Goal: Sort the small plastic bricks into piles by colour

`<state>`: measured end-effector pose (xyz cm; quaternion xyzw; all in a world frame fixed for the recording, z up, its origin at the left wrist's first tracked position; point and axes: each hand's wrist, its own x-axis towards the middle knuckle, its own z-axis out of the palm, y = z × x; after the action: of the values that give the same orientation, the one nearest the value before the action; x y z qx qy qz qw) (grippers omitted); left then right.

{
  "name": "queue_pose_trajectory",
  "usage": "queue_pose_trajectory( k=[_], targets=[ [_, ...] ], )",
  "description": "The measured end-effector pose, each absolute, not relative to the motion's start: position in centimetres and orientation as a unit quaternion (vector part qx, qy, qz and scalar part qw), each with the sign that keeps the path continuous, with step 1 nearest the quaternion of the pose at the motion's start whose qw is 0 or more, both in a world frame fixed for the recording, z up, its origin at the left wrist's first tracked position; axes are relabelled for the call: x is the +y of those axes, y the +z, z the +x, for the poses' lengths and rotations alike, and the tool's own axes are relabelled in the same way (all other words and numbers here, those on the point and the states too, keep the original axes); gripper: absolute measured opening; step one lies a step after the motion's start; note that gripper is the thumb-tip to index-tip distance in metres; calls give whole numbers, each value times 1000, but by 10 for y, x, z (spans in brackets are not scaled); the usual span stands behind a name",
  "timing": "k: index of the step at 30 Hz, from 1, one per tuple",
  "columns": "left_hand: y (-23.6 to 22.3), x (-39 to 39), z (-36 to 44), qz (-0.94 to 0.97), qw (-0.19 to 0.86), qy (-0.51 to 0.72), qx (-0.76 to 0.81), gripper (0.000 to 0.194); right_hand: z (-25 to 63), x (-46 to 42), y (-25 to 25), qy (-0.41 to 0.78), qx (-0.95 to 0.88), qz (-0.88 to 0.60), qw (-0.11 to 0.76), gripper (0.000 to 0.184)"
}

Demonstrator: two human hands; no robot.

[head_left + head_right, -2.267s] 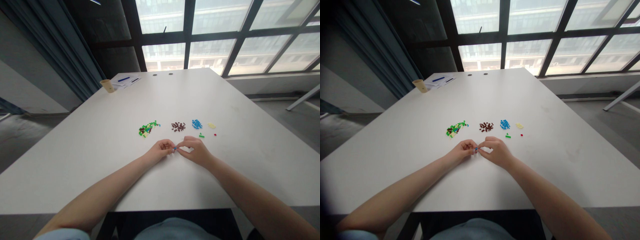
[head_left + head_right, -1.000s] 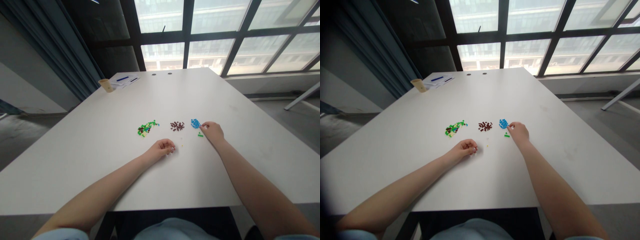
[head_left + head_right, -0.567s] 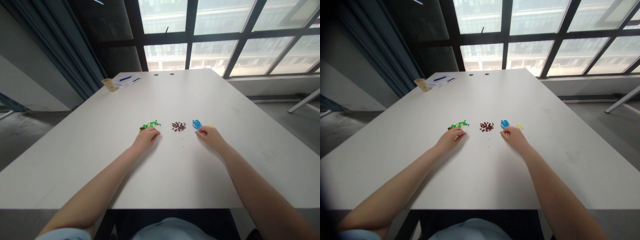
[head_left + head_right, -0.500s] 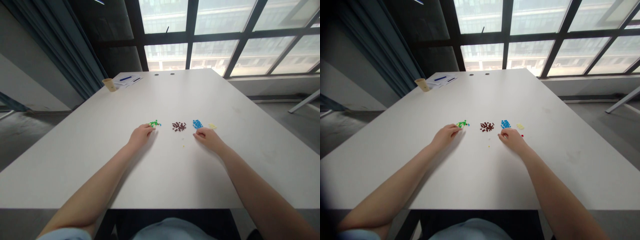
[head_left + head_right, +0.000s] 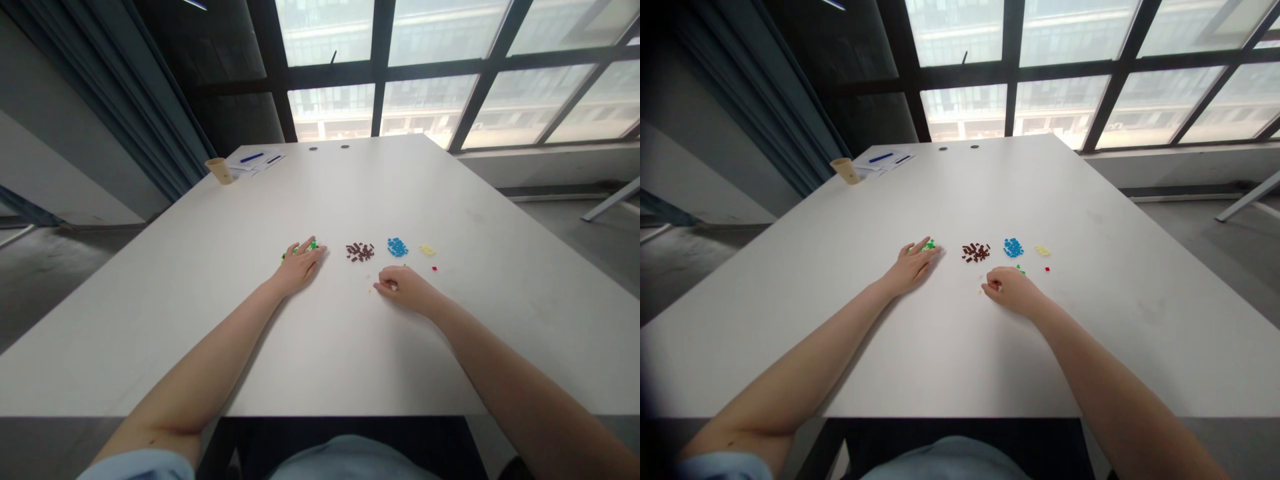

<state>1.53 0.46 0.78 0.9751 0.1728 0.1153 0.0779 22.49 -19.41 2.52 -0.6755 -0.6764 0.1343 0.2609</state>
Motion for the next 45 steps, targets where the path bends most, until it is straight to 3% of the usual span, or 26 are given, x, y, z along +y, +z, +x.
queue_pose_trajectory(
  k=[10, 18, 26, 36, 45],
  targets=[
    [0, 14, 15, 953, 197, 188, 130, 32, 228, -194, 27, 125, -672, -677, 272, 28],
    [5, 11, 16, 952, 174, 210, 139, 24, 229, -193, 26, 125, -674, -679, 262, 29],
    [16, 40, -14, 845, 136, 381, 349, 22, 231, -195, 25, 128, -672, -680, 264, 29],
    [6, 14, 7, 975, 52, 161, 143, 28, 231, -195, 26, 145, -661, -689, 259, 29],
    [6, 12, 11, 970, 68, 169, 161, 21, 231, -194, 25, 134, -665, -684, 268, 29]
  ],
)
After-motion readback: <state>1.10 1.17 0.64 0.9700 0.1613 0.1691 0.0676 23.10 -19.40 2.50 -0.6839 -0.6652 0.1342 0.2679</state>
